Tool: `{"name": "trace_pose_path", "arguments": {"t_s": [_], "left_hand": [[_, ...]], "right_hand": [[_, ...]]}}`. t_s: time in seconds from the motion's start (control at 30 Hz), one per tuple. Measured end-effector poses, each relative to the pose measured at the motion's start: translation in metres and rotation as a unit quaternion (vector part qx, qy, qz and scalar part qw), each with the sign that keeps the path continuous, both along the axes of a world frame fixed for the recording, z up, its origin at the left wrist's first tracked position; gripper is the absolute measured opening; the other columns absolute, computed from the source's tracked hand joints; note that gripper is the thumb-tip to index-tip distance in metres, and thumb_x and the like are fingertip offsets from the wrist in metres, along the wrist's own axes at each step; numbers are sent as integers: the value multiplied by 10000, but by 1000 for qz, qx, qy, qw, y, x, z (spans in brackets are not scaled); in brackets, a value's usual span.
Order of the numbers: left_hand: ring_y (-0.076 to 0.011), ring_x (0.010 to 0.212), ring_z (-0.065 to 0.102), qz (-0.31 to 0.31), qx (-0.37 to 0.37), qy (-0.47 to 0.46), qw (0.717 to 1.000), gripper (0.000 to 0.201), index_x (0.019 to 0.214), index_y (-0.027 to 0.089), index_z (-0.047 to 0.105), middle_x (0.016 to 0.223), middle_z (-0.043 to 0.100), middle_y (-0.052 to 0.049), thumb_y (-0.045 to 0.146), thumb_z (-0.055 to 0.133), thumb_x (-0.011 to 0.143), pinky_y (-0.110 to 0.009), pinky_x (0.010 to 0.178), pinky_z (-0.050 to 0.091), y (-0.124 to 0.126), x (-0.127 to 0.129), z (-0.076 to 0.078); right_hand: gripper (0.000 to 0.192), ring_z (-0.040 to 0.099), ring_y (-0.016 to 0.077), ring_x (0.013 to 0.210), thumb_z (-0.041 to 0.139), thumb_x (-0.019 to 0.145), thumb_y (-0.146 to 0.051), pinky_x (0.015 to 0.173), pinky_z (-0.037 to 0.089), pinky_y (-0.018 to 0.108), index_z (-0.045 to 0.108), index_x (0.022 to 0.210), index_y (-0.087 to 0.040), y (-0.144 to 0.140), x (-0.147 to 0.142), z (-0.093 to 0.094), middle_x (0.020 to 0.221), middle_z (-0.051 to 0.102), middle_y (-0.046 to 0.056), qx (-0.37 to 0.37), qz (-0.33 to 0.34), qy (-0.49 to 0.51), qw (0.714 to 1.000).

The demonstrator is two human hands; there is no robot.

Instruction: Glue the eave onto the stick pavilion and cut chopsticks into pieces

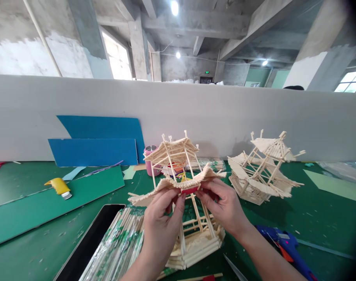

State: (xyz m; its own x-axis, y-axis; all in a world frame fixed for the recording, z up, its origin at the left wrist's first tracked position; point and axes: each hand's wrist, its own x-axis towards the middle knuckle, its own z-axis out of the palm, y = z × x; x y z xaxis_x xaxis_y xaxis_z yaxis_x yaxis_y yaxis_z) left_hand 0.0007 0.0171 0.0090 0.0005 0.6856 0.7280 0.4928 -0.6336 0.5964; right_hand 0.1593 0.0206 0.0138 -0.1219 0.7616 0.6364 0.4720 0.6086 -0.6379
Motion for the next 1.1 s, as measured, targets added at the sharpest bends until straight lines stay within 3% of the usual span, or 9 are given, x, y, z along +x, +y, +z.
{"name": "trace_pose_path", "arguments": {"t_s": [0.2, 0.4, 0.7, 1.1], "left_hand": [[-127, 627, 568, -14, -2, -8, 1000, 63, 774, 158, 608, 711, 626, -23, 139, 565, 731, -209, 543, 455, 0, -1, 1], [-137, 654, 579, -15, -4, -9, 1000, 79, 790, 156, 622, 740, 638, -31, 158, 566, 734, -222, 558, 457, 1, -2, 3], [-140, 668, 568, -24, -19, 3, 1000, 76, 794, 158, 617, 745, 635, -29, 158, 561, 741, -215, 540, 440, 3, -8, 1], [-127, 668, 565, -39, -5, 6, 999, 83, 807, 157, 609, 762, 629, -29, 135, 559, 744, -203, 532, 431, 4, -12, 1]], "right_hand": [[136, 547, 143, 668, 530, 793, -220, 556, 446, 239, 638, 864, -179, -1, -1, -1, 770, 575, 36, -24, 3, 8, 1000], [166, 551, 155, 744, 528, 793, -224, 640, 455, 259, 628, 923, -197, 0, -3, -2, 830, 588, 38, -27, 32, 44, 998], [141, 504, 149, 645, 523, 796, -256, 607, 432, 262, 622, 857, -178, 2, -4, -4, 678, 508, 10, -85, 50, 53, 994], [171, 460, 116, 595, 491, 820, -218, 532, 361, 228, 613, 938, -191, 1, -7, -4, 715, 563, -1, -53, 48, 23, 997]]}}
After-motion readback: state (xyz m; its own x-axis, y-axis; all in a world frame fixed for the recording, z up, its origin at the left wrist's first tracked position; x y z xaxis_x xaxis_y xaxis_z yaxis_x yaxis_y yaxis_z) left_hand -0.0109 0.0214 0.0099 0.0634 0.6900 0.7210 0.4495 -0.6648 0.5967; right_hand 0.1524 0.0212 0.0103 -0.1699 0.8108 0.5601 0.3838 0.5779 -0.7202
